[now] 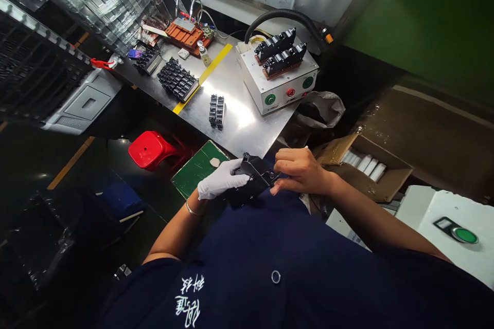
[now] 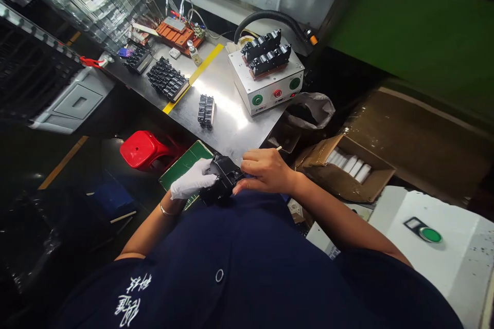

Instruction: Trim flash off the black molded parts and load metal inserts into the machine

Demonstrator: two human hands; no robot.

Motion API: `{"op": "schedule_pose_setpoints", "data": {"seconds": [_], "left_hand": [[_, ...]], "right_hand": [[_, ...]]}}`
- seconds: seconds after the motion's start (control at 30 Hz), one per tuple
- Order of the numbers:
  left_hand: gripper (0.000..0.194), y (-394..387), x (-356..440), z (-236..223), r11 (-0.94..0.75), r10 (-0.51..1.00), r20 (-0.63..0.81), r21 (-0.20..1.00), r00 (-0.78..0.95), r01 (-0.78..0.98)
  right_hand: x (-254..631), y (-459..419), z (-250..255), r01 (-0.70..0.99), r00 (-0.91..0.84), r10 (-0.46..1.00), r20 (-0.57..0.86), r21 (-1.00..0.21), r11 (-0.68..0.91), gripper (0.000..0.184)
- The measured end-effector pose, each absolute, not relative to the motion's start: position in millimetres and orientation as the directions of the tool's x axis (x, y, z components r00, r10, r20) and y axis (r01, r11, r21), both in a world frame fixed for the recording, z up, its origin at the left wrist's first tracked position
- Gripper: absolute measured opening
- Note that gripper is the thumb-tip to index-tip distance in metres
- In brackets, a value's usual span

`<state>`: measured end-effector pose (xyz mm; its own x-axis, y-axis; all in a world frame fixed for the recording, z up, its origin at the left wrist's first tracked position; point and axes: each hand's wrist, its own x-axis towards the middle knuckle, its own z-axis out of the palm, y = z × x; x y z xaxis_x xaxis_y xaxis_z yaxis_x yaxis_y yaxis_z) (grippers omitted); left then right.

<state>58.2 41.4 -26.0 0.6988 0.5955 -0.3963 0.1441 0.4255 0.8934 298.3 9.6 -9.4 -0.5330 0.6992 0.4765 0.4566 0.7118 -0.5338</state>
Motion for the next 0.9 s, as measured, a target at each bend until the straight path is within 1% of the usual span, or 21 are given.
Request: {"op": "schedule_pose_setpoints", "data": {"seconds": [0.07,0.17,0.27,0.37,0.47,0.53,0.67,0.73,0.77,0.83,0.9], "left_hand": [[0.051,42.8,57.8,-24.6,0.417,0.572,-0.408,0.892,0.711,0.176],[0.049,44.8,56.4,-23.7,0.39,0.549,-0.417,0.894,0.724,0.22],[0.048,45.1,55.5,-24.8,0.383,0.542,-0.408,0.898,0.735,0.216],[0.053,43.8,55.7,-27.8,0.407,0.57,-0.4,0.896,0.718,0.176],[0.061,41.7,56.2,-32.7,0.424,0.612,-0.403,0.894,0.68,0.149],[0.065,40.4,56.1,-35.9,0.434,0.621,-0.415,0.888,0.664,0.149],[0.065,41.2,54.0,-35.1,0.426,0.616,-0.41,0.892,0.672,0.154],[0.061,45.2,52.3,-27.9,0.381,0.615,-0.417,0.9,0.669,0.211],[0.058,48.0,51.5,-22.9,0.343,0.622,-0.425,0.903,0.658,0.26],[0.056,53.9,51.1,-12.4,0.251,0.638,-0.44,0.895,0.632,0.37],[0.056,58.4,52.7,-5.2,0.17,0.645,-0.435,0.884,0.629,0.436]], "right_hand": [[298.4,9.3,-8.9,0.456,-0.531,0.703,0.474,-0.539,0.708,0.058],[298.6,8.3,-8.9,0.439,-0.576,0.686,0.445,-0.539,0.719,0.058],[298.4,7.4,-9.7,0.435,-0.566,0.688,0.455,-0.544,0.718,0.057],[297.0,7.9,-11.2,0.454,-0.503,0.713,0.489,-0.552,0.699,0.056],[294.3,9.6,-13.5,0.475,-0.496,0.72,0.485,-0.543,0.692,0.056],[293.2,10.4,-15.8,0.479,-0.49,0.734,0.47,-0.559,0.677,0.056],[296.9,10.0,-20.3,0.426,-0.516,0.776,0.364,-0.677,0.601,0.057],[300.5,9.3,-20.7,0.325,-0.556,0.767,0.321,-0.765,0.556,0.06],[301.6,9.0,-20.1,0.275,-0.548,0.778,0.308,-0.812,0.515,0.06],[300.7,8.8,-18.2,0.232,-0.464,0.853,0.239,-0.896,0.378,0.054],[295.0,9.3,-17.7,0.263,-0.39,0.917,0.086,-0.944,0.201,0.044]]}}
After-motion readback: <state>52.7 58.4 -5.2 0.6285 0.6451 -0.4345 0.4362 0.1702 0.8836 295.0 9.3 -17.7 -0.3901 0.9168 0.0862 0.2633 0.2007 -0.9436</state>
